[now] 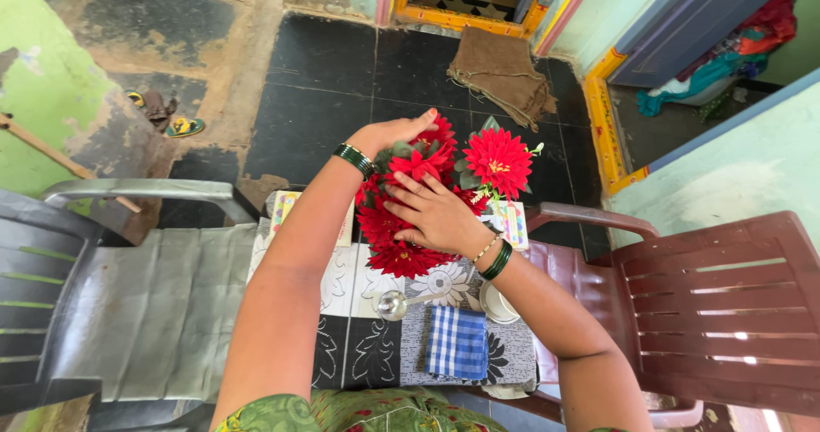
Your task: The person wipes a gray plastic chair with a blue and white checkered cloth, then moves to a small table to arrange a stack of white cups and saucers. Finally, the person adjusts a red artificial flower arrangement on the table.
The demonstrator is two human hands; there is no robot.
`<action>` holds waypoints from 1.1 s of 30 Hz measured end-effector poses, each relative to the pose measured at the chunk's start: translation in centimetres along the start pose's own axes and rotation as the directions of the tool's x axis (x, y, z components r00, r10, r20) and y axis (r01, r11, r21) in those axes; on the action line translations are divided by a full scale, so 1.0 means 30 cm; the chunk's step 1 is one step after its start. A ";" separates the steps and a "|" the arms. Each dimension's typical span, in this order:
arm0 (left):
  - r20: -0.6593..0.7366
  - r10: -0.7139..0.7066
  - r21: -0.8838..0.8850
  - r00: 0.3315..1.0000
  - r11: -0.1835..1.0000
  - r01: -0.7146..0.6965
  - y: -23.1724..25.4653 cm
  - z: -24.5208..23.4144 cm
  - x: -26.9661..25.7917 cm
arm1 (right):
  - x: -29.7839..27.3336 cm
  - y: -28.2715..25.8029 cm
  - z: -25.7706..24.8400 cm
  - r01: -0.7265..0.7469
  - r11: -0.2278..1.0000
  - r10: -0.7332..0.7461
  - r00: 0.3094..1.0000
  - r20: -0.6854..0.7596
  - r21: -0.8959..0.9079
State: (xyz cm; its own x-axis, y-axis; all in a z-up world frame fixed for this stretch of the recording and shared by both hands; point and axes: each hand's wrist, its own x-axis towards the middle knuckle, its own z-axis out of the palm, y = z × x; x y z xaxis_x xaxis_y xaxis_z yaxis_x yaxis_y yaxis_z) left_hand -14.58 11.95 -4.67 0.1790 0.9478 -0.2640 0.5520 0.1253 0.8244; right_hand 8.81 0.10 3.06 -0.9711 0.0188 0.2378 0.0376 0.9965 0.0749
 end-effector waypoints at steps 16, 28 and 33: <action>-0.656 0.517 0.655 0.551 0.752 0.075 0.321 0.343 -0.546 | -0.081 0.202 -0.357 -0.141 0.990 0.141 0.990 -0.007 -0.018; -0.764 0.268 0.532 0.587 0.776 0.339 0.219 0.378 -0.422 | -0.168 0.364 -0.104 -0.289 0.957 0.288 0.957 0.035 0.012; -0.840 0.213 0.431 0.499 0.821 0.375 0.168 0.407 -0.498 | -0.136 0.332 -0.156 -0.286 0.956 0.284 0.958 0.035 0.070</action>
State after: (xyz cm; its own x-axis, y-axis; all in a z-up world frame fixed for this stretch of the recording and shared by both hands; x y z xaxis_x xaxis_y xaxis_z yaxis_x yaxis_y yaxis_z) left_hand -4.53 -5.16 -2.70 -0.4767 0.7464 0.4644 0.8714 0.3316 0.3616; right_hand 14.25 9.56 7.36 -0.9283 0.3035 0.2148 0.2968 0.9528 -0.0639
